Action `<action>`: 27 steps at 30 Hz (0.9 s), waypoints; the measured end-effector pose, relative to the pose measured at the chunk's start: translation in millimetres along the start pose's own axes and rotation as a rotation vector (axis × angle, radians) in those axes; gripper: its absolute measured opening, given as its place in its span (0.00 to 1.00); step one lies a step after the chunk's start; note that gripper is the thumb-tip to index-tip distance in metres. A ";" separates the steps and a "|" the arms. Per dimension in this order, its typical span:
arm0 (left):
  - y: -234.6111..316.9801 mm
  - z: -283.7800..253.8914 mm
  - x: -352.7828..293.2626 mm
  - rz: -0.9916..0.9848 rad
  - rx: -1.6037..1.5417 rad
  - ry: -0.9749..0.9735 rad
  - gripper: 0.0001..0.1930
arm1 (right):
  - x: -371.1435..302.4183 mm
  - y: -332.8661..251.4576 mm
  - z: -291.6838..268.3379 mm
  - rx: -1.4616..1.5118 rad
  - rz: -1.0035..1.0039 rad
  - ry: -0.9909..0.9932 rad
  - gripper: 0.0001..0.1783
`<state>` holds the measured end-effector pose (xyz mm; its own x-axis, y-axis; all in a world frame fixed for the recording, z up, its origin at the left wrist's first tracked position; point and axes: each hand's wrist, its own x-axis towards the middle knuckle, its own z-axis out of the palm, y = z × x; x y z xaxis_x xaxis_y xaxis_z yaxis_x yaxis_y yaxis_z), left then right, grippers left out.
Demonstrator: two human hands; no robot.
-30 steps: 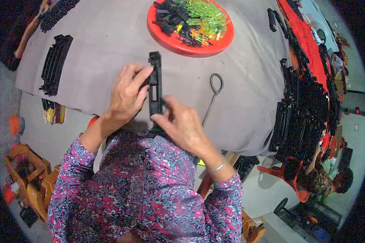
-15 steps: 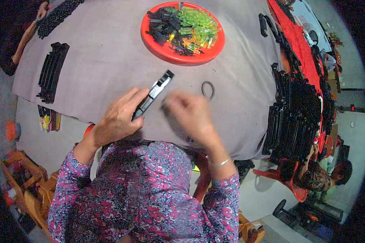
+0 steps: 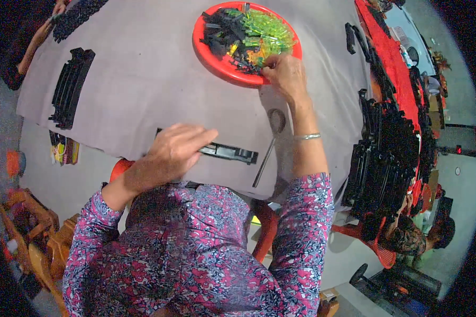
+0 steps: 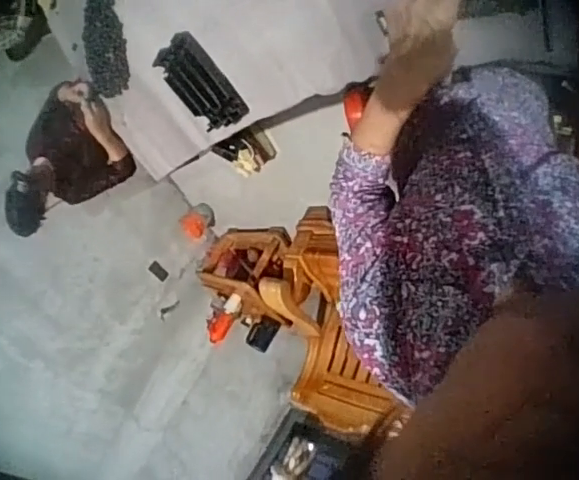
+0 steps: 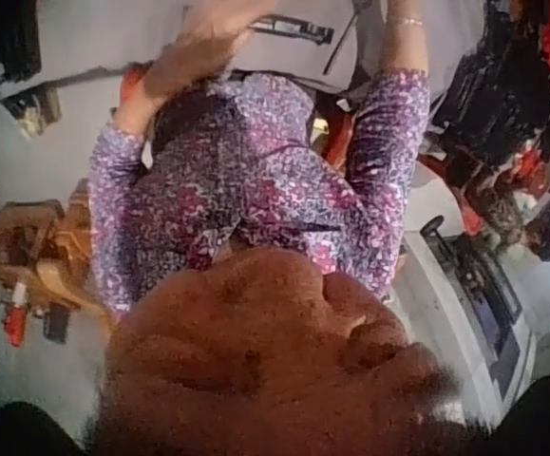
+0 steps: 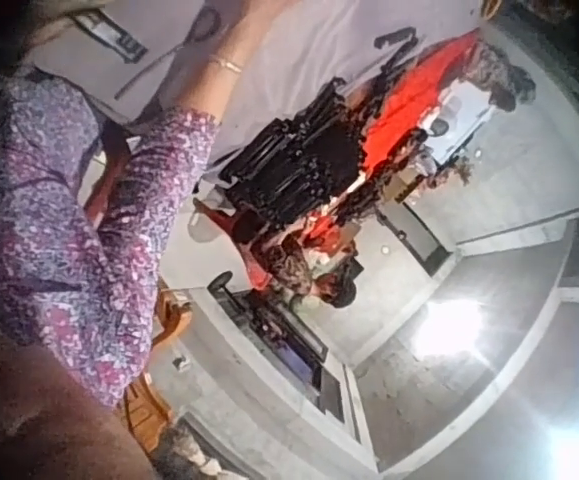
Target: The person assembles small plastic components into a plastic housing using a manual hook tool and dexterous hand movements.
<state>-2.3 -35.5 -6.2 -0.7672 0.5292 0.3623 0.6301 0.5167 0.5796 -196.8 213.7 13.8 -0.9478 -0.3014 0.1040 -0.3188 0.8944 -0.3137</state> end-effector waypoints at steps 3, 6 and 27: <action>-6.3 -10.1 5.4 0.041 0.097 0.086 0.24 | -4.6 6.0 -1.4 0.098 -0.024 0.088 0.12; -12.5 -11.9 1.4 -0.015 0.134 0.091 0.17 | -20.3 1.8 -7.5 0.216 -0.020 0.161 0.11; -7.9 -5.3 8.4 -0.023 0.017 0.013 0.18 | -160.3 -108.9 -22.0 -0.033 -0.325 -0.124 0.10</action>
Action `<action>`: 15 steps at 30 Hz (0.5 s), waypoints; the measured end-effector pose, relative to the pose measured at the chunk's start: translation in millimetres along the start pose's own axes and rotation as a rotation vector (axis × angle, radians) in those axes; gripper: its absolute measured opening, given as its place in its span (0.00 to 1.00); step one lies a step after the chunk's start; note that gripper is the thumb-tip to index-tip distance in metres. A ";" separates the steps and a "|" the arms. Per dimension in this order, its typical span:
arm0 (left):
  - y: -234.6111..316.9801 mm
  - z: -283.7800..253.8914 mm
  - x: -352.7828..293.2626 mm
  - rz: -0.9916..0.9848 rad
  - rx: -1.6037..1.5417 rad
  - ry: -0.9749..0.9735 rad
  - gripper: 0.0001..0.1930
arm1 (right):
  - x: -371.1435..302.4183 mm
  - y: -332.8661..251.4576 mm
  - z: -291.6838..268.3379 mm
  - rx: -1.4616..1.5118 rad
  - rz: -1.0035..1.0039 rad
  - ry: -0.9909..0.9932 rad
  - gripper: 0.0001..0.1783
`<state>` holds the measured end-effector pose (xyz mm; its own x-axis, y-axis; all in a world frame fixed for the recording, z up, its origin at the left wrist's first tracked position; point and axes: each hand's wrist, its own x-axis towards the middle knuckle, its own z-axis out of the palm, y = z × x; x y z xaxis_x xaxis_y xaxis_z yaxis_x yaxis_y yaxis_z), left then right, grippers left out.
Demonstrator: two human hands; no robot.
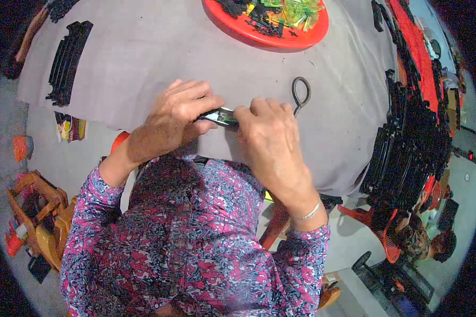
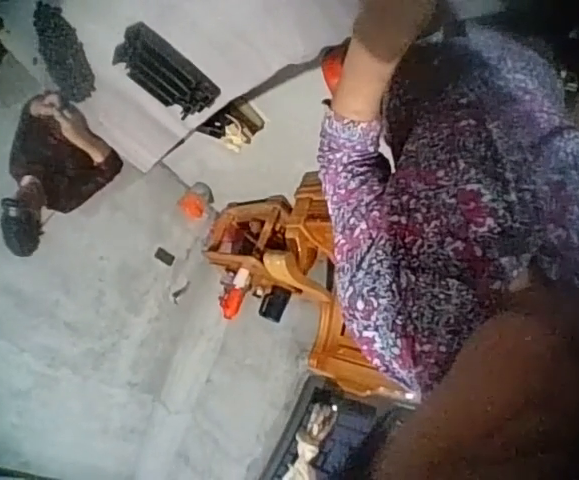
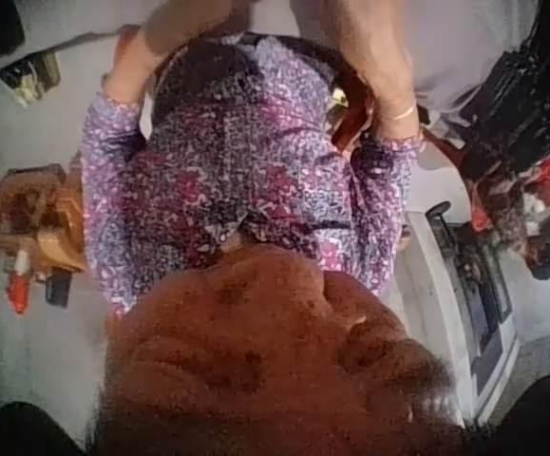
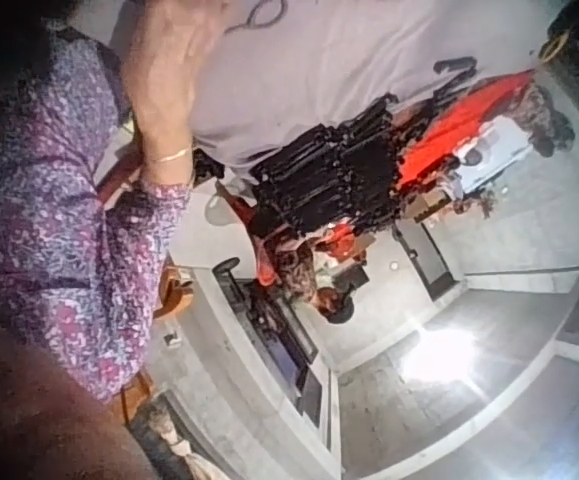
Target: The person assembles small plastic components into a plastic housing using a manual hook tool and dexterous hand movements.
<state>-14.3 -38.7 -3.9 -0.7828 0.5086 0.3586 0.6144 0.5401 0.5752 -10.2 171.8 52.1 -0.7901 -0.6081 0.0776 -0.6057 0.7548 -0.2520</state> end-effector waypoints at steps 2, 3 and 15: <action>-2.4 1.1 -1.8 -0.011 -0.025 -0.010 0.20 | 2.8 -6.4 -1.1 -0.057 0.003 -0.027 0.10; -5.1 5.3 -4.2 0.008 -0.029 0.034 0.20 | 4.9 -8.9 -1.6 -0.114 0.010 -0.054 0.10; -5.7 1.9 -0.4 0.014 -0.081 0.039 0.17 | 7.6 -15.3 3.5 -0.034 0.091 -0.038 0.10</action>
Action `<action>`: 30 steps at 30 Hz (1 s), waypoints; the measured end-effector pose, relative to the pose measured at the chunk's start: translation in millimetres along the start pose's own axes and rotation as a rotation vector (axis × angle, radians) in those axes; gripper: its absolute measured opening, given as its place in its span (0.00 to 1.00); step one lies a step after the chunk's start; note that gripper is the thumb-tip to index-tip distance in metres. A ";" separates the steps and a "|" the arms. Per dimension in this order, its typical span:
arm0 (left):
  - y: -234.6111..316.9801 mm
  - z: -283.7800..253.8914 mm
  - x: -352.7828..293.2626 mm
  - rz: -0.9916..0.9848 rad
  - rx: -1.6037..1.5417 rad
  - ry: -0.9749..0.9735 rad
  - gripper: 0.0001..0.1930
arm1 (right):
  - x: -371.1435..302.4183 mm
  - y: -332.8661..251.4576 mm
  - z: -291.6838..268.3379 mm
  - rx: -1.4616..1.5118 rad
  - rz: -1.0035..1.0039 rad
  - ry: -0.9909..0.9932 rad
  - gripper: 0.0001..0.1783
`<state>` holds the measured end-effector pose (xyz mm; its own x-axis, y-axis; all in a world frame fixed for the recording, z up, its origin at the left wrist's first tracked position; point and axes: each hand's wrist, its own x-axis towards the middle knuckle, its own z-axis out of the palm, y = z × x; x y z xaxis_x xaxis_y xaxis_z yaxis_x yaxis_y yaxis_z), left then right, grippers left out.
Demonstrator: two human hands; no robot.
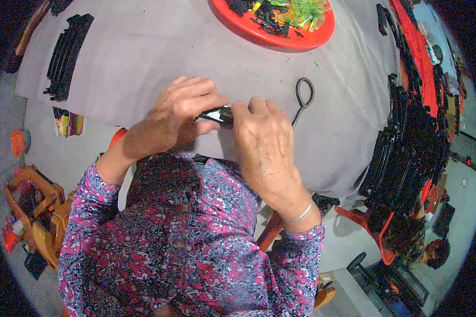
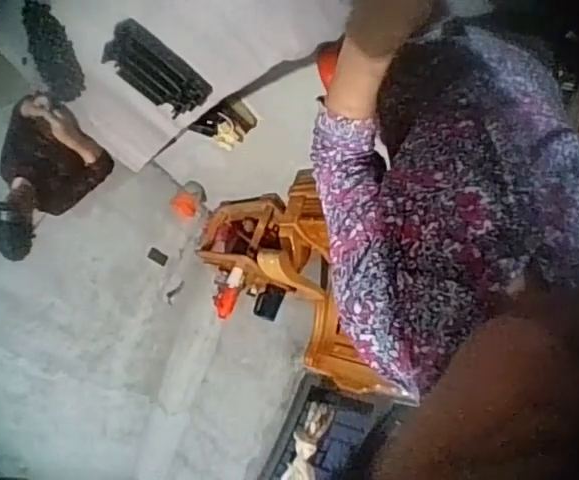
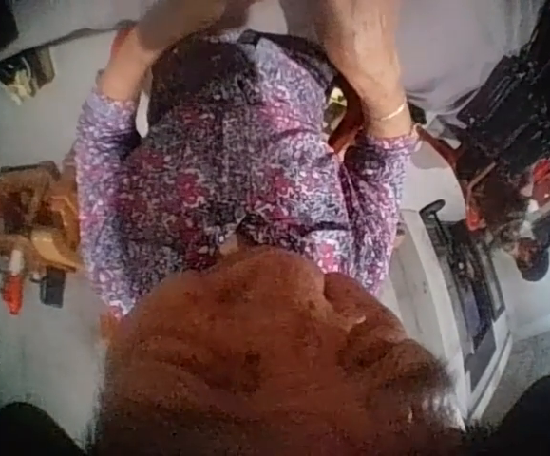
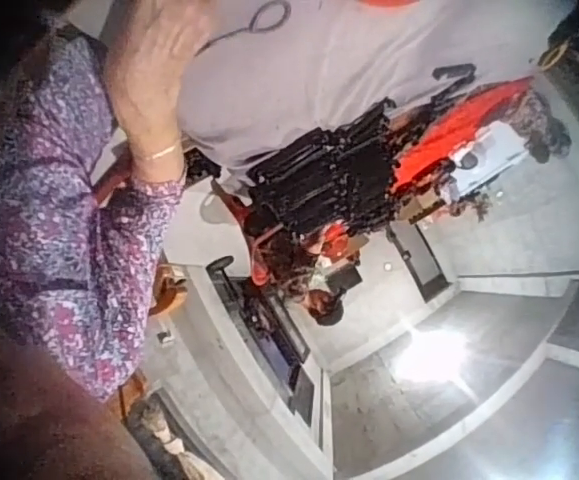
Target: The person assembles small plastic components into a plastic housing using a manual hook tool and dexterous hand movements.
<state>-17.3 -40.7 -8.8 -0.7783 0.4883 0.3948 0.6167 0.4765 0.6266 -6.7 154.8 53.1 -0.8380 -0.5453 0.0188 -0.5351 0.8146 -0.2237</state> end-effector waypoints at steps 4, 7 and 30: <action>-0.5 -0.2 8.2 -0.036 -0.069 -0.046 0.15 | -4.4 -2.0 2.2 0.030 0.047 0.056 0.10; -0.4 0.1 16.3 -0.019 -0.052 -0.140 0.13 | -7.0 -4.1 10.7 0.028 0.108 0.102 0.09; -8.5 1.6 22.8 -0.147 -0.101 -0.209 0.10 | -28.9 10.0 37.0 0.378 0.090 0.344 0.12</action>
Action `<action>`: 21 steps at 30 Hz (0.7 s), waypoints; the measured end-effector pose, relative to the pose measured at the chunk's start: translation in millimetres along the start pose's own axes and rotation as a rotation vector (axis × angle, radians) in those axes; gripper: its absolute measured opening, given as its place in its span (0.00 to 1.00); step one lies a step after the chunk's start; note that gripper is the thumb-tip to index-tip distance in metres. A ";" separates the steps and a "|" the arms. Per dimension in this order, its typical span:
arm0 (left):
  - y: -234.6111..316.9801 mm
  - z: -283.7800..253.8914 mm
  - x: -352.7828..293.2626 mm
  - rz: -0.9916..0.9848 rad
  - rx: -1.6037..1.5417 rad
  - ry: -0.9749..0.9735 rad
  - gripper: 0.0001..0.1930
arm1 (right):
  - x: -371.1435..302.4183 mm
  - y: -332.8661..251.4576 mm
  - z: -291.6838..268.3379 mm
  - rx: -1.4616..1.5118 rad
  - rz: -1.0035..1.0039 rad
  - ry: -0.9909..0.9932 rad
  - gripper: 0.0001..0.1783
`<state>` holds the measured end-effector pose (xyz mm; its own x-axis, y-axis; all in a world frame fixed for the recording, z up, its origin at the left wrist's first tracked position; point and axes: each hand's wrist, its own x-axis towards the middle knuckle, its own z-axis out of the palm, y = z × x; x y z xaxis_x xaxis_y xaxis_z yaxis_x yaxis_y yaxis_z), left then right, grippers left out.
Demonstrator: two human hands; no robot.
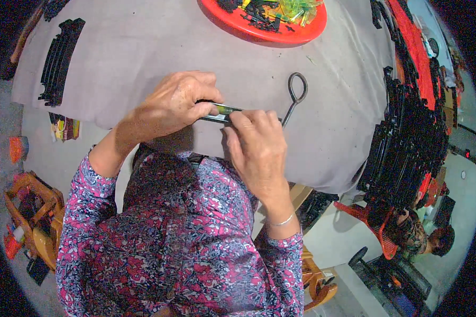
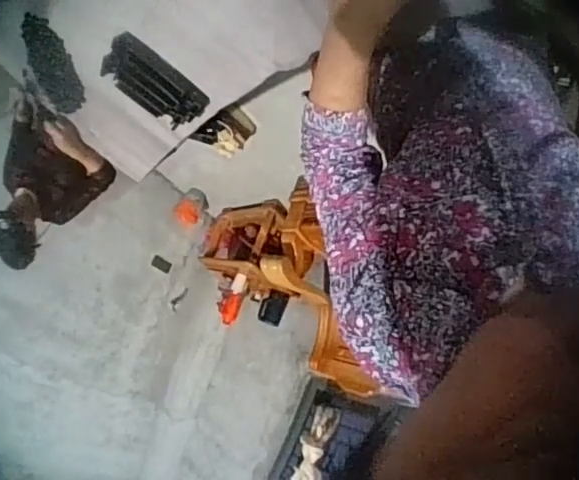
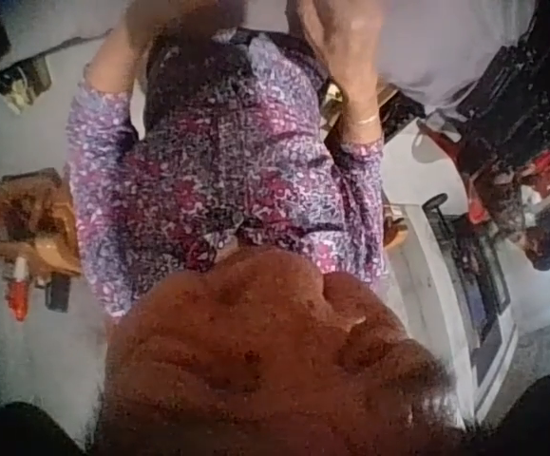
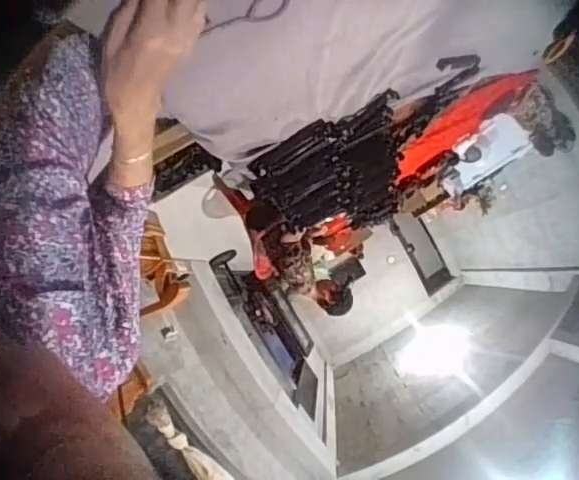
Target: The person assembles small plastic components into a plastic housing using a manual hook tool and dexterous hand movements.
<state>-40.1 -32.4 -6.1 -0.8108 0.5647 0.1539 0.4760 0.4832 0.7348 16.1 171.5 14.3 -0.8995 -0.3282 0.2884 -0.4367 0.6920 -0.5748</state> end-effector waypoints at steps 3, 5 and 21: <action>2.8 -0.8 -0.1 -0.018 -0.012 -0.002 0.10 | -5.6 1.8 7.5 -0.116 -0.070 0.000 0.17; 2.6 -1.4 0.6 -0.044 -0.004 -0.015 0.10 | -8.6 2.5 11.4 -0.158 -0.080 0.017 0.18; 0.5 -6.6 -8.3 0.050 -0.083 0.047 0.14 | -6.7 2.8 5.2 0.127 0.079 0.204 0.12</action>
<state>-35.3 -41.3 -2.7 -0.8028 0.5540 0.2205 0.4876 0.3971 0.7775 20.9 172.2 6.8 -0.9157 -0.1314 0.3798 -0.3748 0.6201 -0.6892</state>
